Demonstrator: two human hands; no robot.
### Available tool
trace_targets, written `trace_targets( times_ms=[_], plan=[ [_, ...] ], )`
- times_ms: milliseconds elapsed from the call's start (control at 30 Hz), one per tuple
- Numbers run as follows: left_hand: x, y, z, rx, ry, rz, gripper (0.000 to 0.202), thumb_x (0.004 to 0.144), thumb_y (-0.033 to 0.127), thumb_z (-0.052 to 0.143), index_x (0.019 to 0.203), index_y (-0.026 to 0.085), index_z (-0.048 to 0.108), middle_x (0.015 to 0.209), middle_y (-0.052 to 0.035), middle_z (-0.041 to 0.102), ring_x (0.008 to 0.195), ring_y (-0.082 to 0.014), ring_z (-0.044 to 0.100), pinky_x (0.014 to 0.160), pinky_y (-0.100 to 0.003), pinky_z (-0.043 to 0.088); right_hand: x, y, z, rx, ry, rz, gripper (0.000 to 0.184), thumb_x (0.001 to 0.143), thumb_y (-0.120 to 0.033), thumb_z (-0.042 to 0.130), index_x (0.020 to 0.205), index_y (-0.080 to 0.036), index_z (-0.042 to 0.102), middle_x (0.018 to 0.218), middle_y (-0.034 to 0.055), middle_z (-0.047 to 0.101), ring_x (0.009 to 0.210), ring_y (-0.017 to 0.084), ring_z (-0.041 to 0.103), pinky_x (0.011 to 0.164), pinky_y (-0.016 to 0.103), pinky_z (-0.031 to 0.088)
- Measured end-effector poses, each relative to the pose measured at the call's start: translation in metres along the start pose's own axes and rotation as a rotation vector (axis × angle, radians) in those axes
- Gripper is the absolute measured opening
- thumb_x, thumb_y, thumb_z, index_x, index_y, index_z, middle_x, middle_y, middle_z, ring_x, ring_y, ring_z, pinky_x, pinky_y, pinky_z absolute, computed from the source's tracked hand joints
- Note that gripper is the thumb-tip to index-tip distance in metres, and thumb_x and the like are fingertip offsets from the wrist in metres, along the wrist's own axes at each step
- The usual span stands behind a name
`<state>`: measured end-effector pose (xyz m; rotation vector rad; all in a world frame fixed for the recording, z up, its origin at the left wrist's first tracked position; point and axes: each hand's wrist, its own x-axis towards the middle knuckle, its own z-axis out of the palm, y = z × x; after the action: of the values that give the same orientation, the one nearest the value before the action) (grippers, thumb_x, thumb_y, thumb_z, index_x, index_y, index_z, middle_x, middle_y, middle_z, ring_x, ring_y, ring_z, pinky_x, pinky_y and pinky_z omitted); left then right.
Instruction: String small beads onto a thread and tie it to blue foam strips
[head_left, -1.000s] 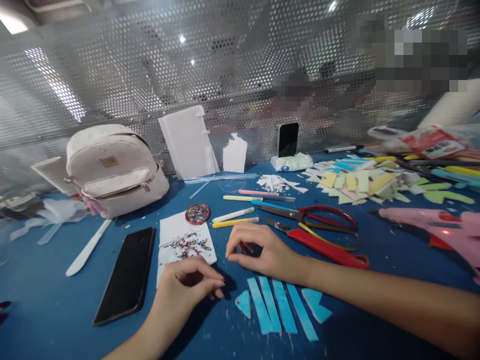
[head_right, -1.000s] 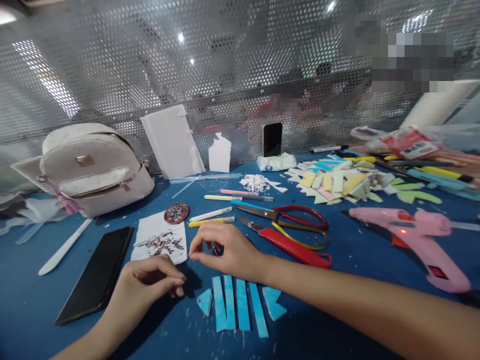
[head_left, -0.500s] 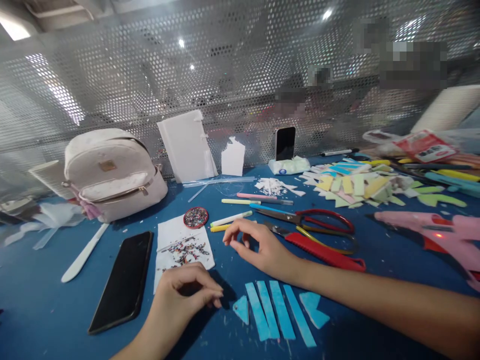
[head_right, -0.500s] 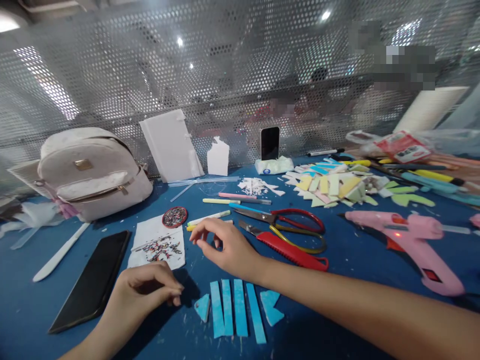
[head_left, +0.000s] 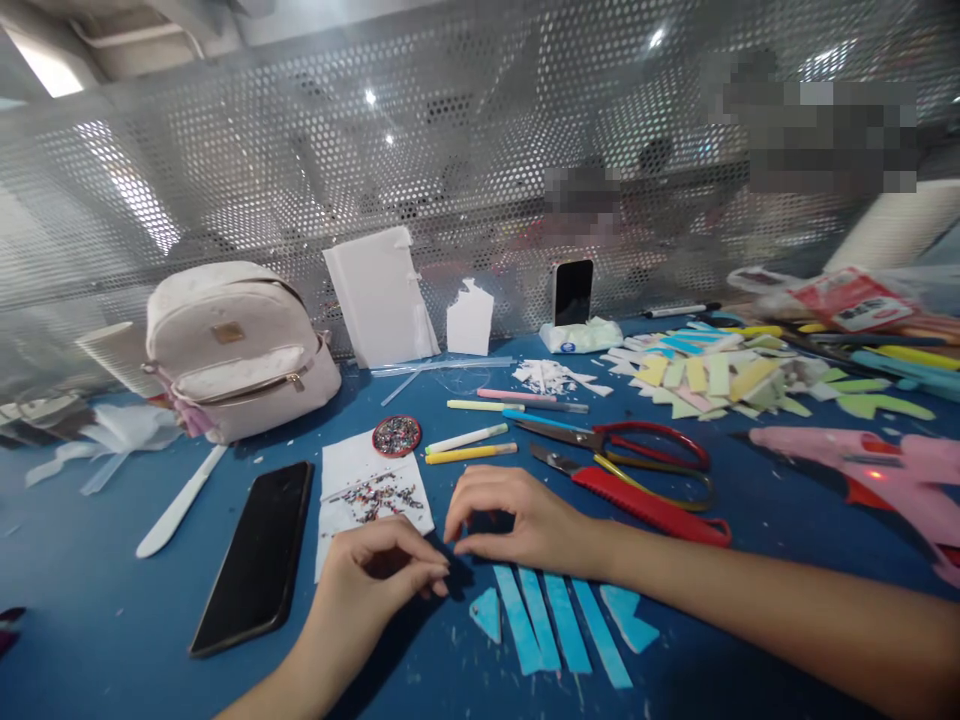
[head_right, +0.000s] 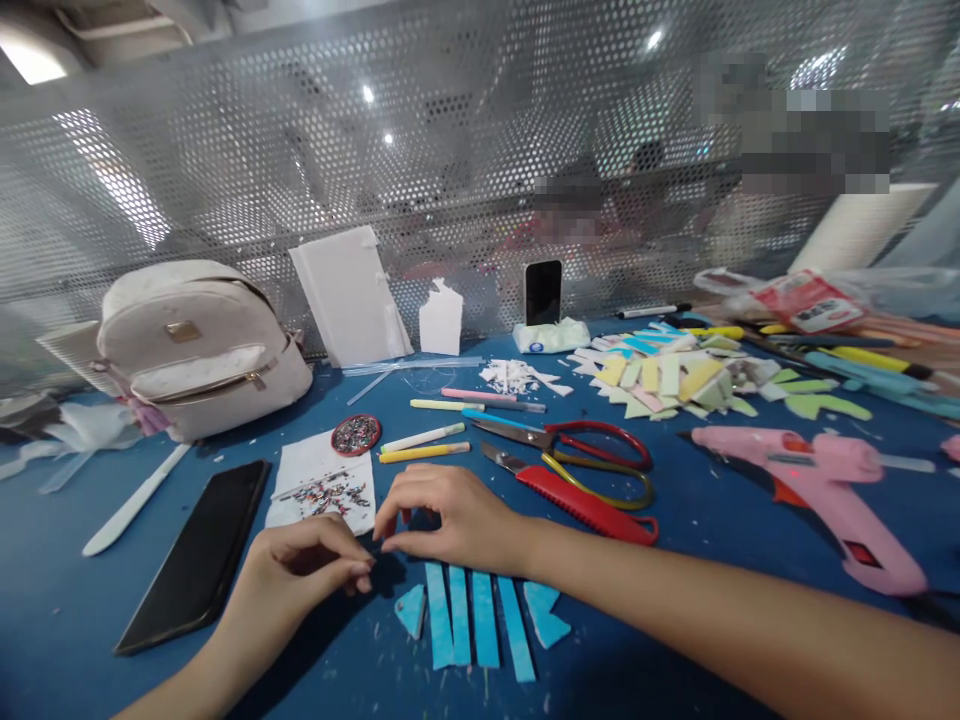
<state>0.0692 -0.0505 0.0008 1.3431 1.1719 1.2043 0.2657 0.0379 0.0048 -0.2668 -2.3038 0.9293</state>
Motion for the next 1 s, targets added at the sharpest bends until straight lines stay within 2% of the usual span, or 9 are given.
trace_targets(
  times_ms=[267,467,600,700,833,1000],
  plan=[
    [0.003,-0.006,-0.008,0.050,-0.092,0.014,0.007,0.077,0.015,0.075,0.072,0.018,0.077,0.064,-0.0031,0.073,0.060,-0.0145,0.069,0.059,-0.022,0.055,-0.002,0.001,0.000,-0.048,-0.030,0.031,0.007,0.090,-0.020,0.064,0.086,-0.016,0.067,0.082,0.0028,0.065,0.080,0.016,0.058,0.075,0.028,0.044],
    [0.002,-0.007,-0.005,-0.010,-0.054,0.011,0.007,0.075,0.014,0.075,0.071,0.018,0.077,0.064,-0.0020,0.073,0.058,-0.0131,0.068,0.057,-0.020,0.054,-0.003,0.000,0.000,-0.084,-0.062,0.077,0.004,0.092,-0.018,0.060,0.089,-0.017,0.062,0.083,0.0017,0.063,0.076,0.014,0.056,0.070,0.025,0.043],
    [0.002,-0.006,-0.003,-0.078,-0.049,-0.046,0.004,0.076,0.014,0.074,0.077,0.016,0.076,0.069,-0.0032,0.074,0.063,-0.0161,0.073,0.062,-0.023,0.057,-0.003,-0.001,0.000,-0.088,-0.034,0.090,0.005,0.092,-0.019,0.058,0.089,-0.017,0.060,0.083,0.0015,0.061,0.075,0.013,0.054,0.066,0.023,0.041],
    [0.004,-0.007,-0.004,-0.108,-0.081,-0.071,0.011,0.076,0.014,0.074,0.086,0.016,0.073,0.075,-0.0025,0.071,0.066,-0.0168,0.073,0.063,-0.024,0.058,-0.002,-0.002,0.000,-0.092,-0.010,0.113,0.004,0.093,-0.019,0.057,0.089,-0.017,0.058,0.082,0.0007,0.059,0.071,0.012,0.052,0.064,0.023,0.041],
    [0.006,-0.006,-0.002,-0.184,-0.050,-0.055,0.033,0.074,0.013,0.075,0.104,0.020,0.061,0.081,0.0023,0.065,0.060,-0.0123,0.071,0.059,-0.022,0.056,-0.001,-0.004,-0.001,-0.094,-0.003,0.109,0.005,0.093,-0.017,0.054,0.089,-0.017,0.057,0.082,0.0009,0.058,0.071,0.012,0.051,0.063,0.023,0.041],
    [0.005,-0.002,0.002,-0.202,-0.019,-0.027,0.043,0.073,0.012,0.074,0.110,0.022,0.054,0.072,0.0060,0.064,0.057,-0.0100,0.068,0.057,-0.020,0.051,-0.002,-0.004,-0.001,-0.107,0.027,0.093,0.004,0.091,-0.016,0.054,0.088,-0.017,0.056,0.081,0.0008,0.057,0.069,0.012,0.050,0.061,0.023,0.041]
  ],
)
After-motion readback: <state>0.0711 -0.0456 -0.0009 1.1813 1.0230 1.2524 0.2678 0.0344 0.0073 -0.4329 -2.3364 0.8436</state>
